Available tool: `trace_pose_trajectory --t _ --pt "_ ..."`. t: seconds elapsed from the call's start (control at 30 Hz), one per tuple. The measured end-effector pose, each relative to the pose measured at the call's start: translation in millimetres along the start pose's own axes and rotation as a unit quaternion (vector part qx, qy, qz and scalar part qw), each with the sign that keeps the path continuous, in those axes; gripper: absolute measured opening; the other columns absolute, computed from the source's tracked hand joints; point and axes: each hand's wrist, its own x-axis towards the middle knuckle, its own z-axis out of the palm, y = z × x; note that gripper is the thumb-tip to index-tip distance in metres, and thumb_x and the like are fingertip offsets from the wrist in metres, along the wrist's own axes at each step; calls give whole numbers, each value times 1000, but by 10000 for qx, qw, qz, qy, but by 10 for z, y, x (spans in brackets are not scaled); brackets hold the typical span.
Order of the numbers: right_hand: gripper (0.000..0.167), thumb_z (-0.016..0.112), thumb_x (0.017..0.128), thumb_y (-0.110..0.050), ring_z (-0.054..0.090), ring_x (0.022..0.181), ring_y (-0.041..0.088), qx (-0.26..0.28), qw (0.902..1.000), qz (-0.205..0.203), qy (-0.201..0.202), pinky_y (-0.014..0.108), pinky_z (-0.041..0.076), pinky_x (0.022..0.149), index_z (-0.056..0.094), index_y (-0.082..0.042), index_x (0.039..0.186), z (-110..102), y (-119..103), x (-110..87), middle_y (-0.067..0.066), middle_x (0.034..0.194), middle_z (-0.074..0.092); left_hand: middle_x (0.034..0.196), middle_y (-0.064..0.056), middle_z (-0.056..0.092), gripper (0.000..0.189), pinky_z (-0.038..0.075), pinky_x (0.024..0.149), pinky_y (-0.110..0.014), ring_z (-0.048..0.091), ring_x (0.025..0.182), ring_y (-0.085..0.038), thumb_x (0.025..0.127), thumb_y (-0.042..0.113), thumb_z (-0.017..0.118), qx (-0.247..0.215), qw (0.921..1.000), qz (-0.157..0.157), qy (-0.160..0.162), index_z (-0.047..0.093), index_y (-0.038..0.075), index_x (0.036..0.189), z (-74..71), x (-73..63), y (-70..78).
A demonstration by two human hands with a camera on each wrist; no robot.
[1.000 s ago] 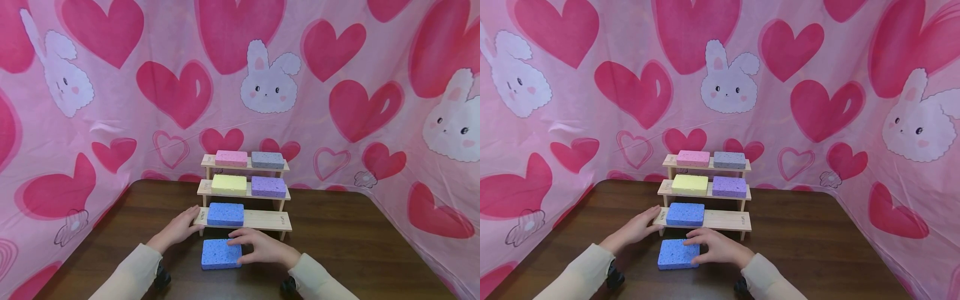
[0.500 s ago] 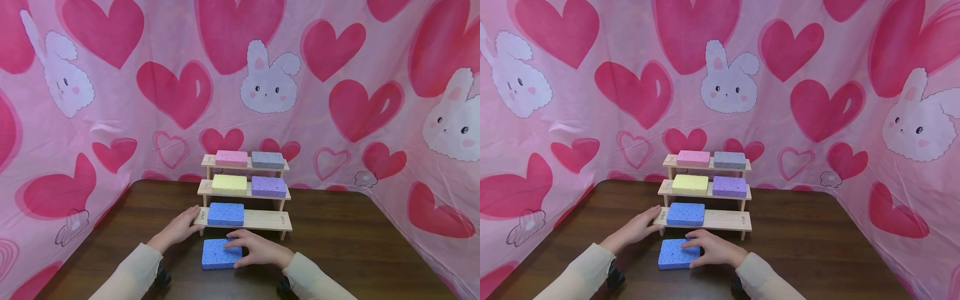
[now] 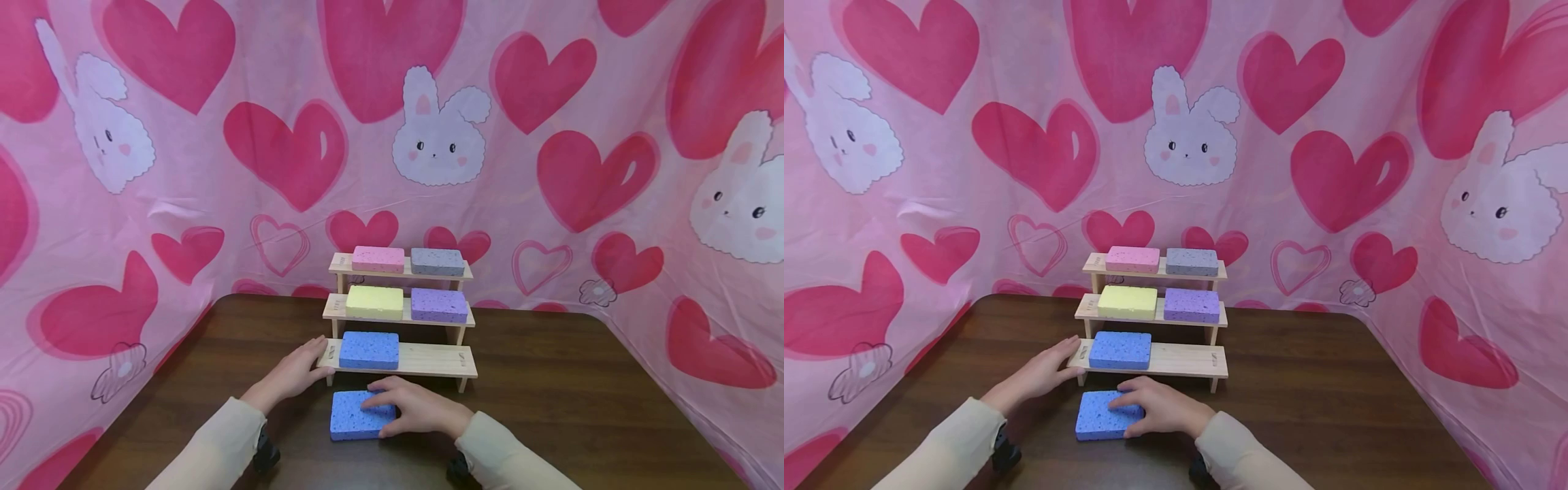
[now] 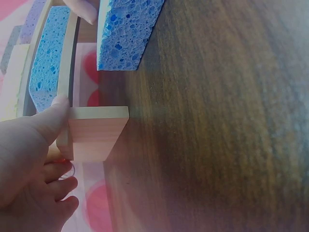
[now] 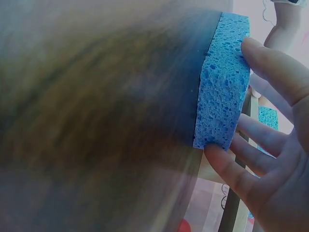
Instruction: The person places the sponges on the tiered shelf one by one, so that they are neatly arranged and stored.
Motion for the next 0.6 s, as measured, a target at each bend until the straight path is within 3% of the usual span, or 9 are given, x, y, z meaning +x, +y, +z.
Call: trace_pose_trajectory --t 0.6 --pt "44 70 82 -32 43 122 19 -93 9996 170 -219 32 38 98 61 -20 123 7 -2 22 9 134 46 143 -19 33 68 28 101 -54 28 131 -38 85 29 66 -70 10000 -55 9 37 0 139 17 2 -12"
